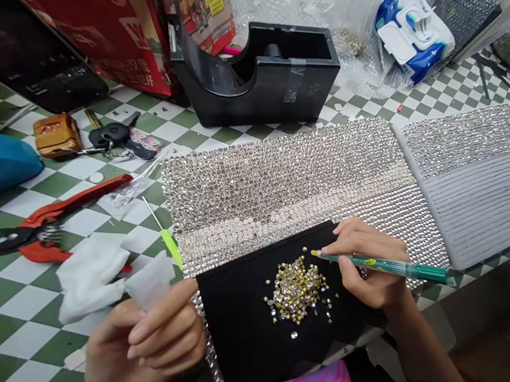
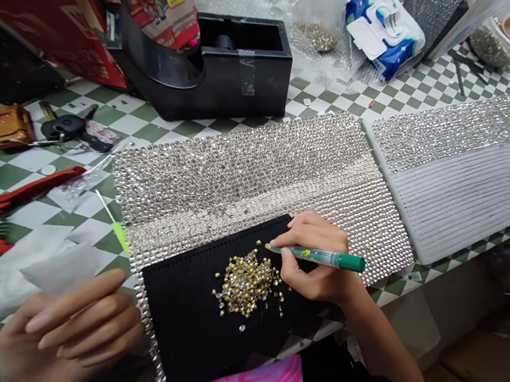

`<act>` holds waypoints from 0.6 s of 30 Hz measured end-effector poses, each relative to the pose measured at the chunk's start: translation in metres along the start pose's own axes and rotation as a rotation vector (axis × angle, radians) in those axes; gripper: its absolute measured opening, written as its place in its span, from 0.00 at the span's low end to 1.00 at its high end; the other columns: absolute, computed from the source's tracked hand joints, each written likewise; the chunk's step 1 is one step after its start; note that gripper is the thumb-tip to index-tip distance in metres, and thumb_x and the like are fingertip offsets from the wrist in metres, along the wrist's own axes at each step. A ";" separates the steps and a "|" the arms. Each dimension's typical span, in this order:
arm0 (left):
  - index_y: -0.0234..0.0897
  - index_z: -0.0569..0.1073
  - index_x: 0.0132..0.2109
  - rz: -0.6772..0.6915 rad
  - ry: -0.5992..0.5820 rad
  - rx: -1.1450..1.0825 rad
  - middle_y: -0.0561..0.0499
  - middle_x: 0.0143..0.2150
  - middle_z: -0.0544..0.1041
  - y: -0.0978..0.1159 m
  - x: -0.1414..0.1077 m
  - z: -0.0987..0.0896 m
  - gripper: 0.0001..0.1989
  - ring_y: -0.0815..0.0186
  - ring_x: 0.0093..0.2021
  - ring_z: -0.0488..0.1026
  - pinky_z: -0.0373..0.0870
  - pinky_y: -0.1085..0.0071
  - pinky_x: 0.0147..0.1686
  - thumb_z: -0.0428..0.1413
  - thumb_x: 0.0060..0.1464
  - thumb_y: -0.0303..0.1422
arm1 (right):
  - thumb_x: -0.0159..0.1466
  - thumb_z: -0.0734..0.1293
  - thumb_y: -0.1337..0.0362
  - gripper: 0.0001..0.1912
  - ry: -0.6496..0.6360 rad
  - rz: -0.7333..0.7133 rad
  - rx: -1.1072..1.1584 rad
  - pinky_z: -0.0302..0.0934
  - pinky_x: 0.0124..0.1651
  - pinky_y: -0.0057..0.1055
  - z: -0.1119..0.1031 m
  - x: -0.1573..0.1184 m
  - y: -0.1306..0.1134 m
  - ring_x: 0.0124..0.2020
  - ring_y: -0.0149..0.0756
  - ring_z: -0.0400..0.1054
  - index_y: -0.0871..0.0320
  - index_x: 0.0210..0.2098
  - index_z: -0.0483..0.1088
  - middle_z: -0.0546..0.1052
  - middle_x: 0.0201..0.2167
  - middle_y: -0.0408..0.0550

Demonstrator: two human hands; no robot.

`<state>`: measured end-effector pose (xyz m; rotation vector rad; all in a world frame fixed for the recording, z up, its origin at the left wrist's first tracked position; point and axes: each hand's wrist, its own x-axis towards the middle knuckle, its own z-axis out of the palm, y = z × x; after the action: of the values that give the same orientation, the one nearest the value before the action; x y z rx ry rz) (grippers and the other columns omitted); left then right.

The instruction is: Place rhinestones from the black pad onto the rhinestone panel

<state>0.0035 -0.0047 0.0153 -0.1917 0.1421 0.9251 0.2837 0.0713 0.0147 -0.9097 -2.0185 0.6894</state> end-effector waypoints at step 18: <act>0.36 0.44 0.22 0.032 0.069 0.024 0.63 0.15 0.41 0.000 -0.005 -0.001 0.28 0.78 0.16 0.36 0.41 0.77 0.20 0.58 0.57 0.26 | 0.62 0.69 0.63 0.05 0.701 0.166 -0.044 0.72 0.32 0.36 -0.091 0.016 0.071 0.26 0.34 0.73 0.55 0.30 0.76 0.78 0.29 0.46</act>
<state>0.0003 -0.0082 0.0156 -0.2000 0.2204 0.9484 0.3777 0.1392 0.0187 -1.1582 -1.3485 0.3377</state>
